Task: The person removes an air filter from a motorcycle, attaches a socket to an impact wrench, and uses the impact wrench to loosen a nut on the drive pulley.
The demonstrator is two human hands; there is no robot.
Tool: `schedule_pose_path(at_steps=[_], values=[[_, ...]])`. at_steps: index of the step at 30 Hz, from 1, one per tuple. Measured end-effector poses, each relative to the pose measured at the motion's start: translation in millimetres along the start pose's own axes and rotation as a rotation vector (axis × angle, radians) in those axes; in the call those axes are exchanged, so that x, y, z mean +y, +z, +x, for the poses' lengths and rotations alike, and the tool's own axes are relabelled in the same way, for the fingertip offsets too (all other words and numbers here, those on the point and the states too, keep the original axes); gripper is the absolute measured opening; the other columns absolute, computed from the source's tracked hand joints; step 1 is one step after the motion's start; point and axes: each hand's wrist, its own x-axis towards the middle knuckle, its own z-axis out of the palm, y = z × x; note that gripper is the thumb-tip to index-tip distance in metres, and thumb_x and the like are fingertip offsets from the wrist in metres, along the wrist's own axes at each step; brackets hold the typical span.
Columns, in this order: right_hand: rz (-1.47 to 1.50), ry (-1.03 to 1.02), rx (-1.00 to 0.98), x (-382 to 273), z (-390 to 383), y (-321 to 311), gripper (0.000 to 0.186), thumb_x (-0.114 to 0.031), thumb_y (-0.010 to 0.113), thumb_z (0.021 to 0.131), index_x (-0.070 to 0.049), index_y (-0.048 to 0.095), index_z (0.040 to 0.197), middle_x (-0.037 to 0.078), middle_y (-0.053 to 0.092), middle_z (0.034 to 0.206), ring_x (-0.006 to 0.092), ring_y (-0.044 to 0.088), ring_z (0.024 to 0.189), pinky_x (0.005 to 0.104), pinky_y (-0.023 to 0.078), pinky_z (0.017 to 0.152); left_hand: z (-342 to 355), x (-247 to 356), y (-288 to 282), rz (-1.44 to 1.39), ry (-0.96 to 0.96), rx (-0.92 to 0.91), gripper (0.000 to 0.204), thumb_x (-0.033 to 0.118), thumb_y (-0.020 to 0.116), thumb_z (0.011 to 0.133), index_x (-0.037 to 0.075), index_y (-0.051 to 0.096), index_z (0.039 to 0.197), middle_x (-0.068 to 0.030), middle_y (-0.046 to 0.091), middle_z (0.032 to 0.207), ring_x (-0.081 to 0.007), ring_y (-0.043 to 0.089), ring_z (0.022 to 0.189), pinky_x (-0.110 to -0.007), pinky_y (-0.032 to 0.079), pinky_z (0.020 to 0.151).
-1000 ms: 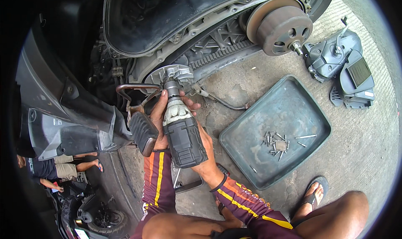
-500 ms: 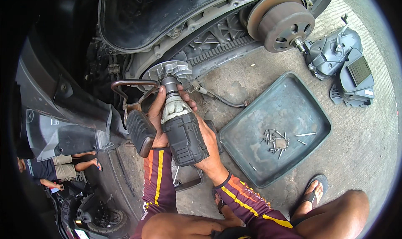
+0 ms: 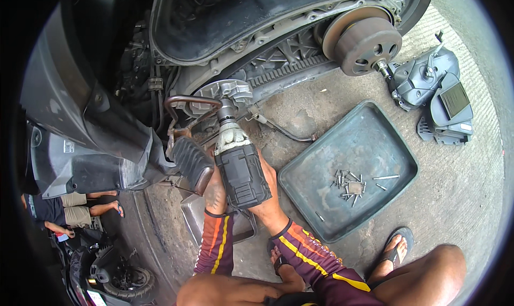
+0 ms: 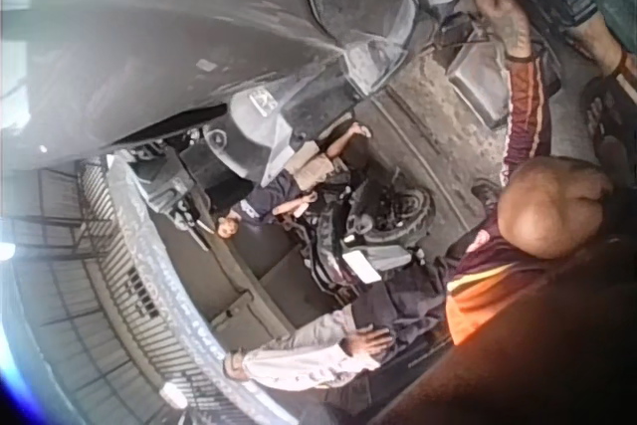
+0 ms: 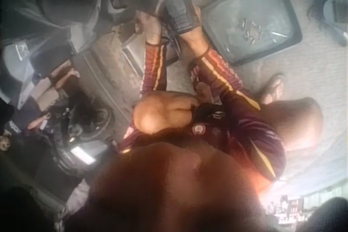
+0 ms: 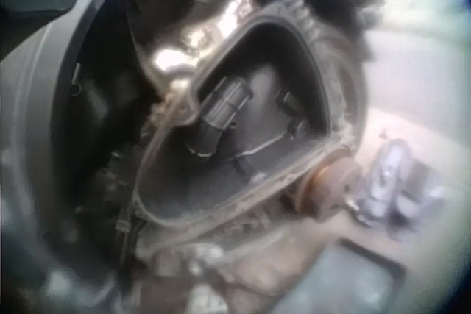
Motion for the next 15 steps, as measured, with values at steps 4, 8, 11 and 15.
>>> schedule_pose_path(at_steps=[4,8,11,15], values=[[-0.39,-0.056,-0.121,14.3,-7.2,17.8,0.046,-0.019,0.07,0.067,-0.001,0.057,0.107,0.015,0.061,0.102,0.0344,0.058,0.096,0.0393,0.044,0.089,-28.2,-2.7,1.9,-0.452,-0.34,0.058,0.053,0.024,0.061,0.087,0.004,0.039,0.13,-0.0121,0.052,0.119,-0.0188,0.051,0.108,-0.03,0.041,0.091],[-0.571,0.001,-0.227,20.8,-21.5,16.3,0.034,-0.026,0.057,0.089,-0.002,0.057,0.112,0.02,0.06,0.105,0.0363,0.055,0.101,0.0418,0.041,0.089,-46.9,0.8,2.3,-0.592,-0.69,0.098,0.058,0.039,0.061,0.085,0.005,0.042,0.128,-0.0125,0.052,0.119,-0.0186,0.046,0.113,-0.03,0.034,0.098],[-0.127,0.198,-0.019,29.2,-14.4,-9.2,0.026,-0.019,0.059,0.09,0.003,0.058,0.103,0.01,0.063,0.089,0.0191,0.057,0.074,0.0322,0.046,0.065,-41.1,5.2,36.7,-0.734,-0.562,-0.019,0.057,0.039,0.062,0.085,0.005,0.043,0.126,-0.0122,0.052,0.117,-0.0185,0.047,0.112,-0.03,0.034,0.098],[-0.213,0.057,-0.017,-2.9,-15.7,3.8,0.023,-0.014,0.064,0.087,0.002,0.057,0.102,0.008,0.061,0.092,0.0151,0.053,0.072,0.0294,0.045,0.065,-46.7,14.8,16.9,-0.76,-0.493,-0.004,0.056,0.039,0.062,0.084,0.004,0.044,0.124,-0.0117,0.053,0.115,-0.0183,0.048,0.111,-0.03,0.035,0.097]])
